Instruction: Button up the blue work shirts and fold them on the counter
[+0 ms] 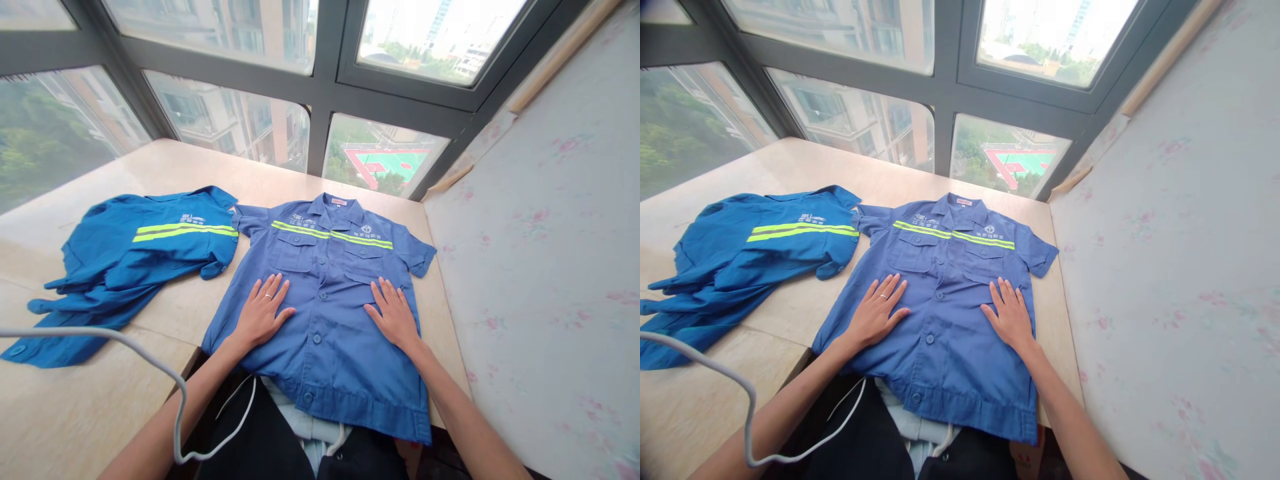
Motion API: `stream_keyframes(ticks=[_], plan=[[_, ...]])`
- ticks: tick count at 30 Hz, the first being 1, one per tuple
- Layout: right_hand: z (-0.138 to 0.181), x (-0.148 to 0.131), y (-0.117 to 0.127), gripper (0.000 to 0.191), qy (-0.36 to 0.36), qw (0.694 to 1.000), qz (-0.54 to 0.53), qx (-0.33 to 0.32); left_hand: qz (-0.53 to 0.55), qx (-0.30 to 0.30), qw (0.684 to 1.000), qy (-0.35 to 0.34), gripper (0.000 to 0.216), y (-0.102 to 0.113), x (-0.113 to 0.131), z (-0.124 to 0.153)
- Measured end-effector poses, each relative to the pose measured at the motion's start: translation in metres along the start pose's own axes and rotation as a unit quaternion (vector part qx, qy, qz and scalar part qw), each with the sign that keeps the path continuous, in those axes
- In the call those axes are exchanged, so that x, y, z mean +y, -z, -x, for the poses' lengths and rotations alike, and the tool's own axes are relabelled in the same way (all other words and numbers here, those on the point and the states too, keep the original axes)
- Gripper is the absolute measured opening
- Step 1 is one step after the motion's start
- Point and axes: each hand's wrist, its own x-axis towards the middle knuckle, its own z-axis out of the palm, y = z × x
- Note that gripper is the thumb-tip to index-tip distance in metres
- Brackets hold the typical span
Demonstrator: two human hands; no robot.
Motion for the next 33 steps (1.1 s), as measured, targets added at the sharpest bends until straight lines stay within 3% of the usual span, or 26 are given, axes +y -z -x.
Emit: stream_keyframes(ticks=[9,17,25,30,33], plan=[[0.000,0.002,-0.003,0.064,-0.012,1.000,0.015,0.016,0.006,-0.035,0.998,-0.057,0.059,0.010,-0.033,0.008],[0.000,0.006,-0.003,0.063,-0.031,0.999,0.016,0.012,-0.012,-0.017,1.000,-0.017,0.059,0.010,-0.055,0.015],[0.003,0.004,-0.004,0.063,-0.056,0.998,0.019,0.008,-0.015,0.028,0.998,0.057,0.063,0.009,-0.061,0.011],[0.004,0.001,-0.002,0.062,-0.066,0.997,0.028,-0.007,0.088,0.065,0.989,0.097,0.059,0.007,-0.065,0.010],[0.000,0.000,0.004,0.062,-0.071,0.997,0.023,-0.025,0.201,0.122,0.961,0.149,0.055,0.014,-0.074,-0.005]])
